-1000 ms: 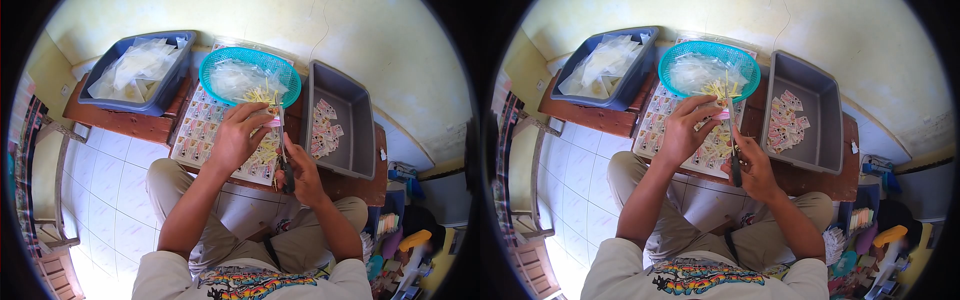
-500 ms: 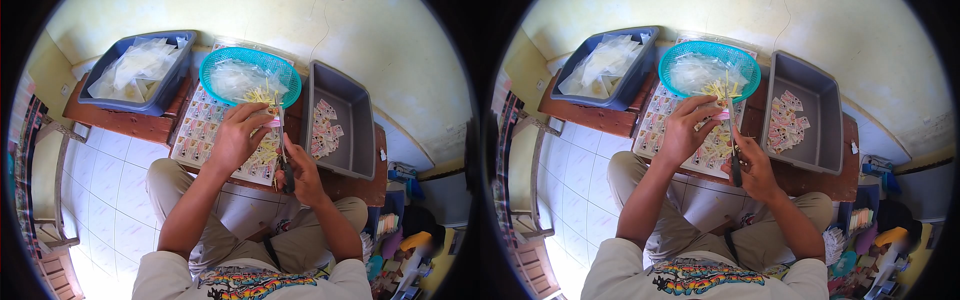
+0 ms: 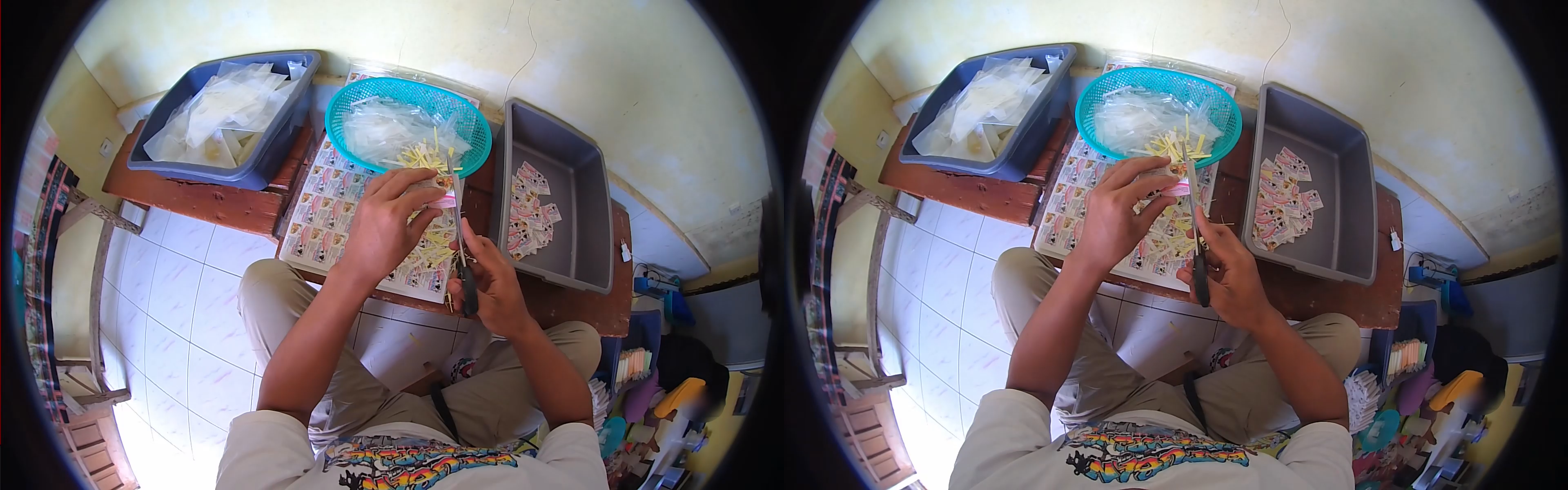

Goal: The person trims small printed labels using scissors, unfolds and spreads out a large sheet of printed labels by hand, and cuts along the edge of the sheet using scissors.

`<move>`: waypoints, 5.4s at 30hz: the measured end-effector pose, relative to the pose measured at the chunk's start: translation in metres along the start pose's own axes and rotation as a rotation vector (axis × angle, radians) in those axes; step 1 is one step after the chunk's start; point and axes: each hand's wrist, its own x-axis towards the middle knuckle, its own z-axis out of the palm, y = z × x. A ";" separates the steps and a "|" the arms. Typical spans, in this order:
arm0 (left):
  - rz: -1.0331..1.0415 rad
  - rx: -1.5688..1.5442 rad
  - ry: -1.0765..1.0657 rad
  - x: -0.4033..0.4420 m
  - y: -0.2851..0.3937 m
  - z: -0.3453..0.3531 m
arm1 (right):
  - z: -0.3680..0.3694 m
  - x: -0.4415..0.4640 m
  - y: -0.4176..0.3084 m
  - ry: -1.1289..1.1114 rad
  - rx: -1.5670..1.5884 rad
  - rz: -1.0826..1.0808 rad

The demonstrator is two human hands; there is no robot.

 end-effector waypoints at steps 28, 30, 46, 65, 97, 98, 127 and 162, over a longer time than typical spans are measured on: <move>0.025 0.007 0.014 0.004 0.007 -0.002 | 0.010 0.010 0.045 -0.051 -1.030 0.170; 0.033 0.012 0.012 0.004 0.007 -0.002 | 0.011 0.011 0.053 -0.041 -1.114 0.115; 0.028 -0.010 -0.012 0.002 0.007 -0.001 | 0.013 0.016 0.048 -0.103 -1.264 0.166; 0.031 -0.057 -0.072 0.005 0.028 0.010 | -0.020 0.020 -0.011 0.333 -0.064 -0.010; -0.438 -0.482 -0.381 0.064 0.058 0.134 | -0.172 0.011 0.002 0.434 -0.317 -0.027; -0.441 -0.485 -0.389 0.068 0.056 0.137 | -0.177 0.012 0.004 0.438 -0.315 -0.020; 0.224 -0.032 -0.487 0.071 0.038 0.171 | -0.206 0.009 0.030 0.410 -0.327 0.125; 0.246 0.021 -0.203 0.060 0.052 0.166 | -0.178 0.001 -0.005 0.555 -0.534 -0.100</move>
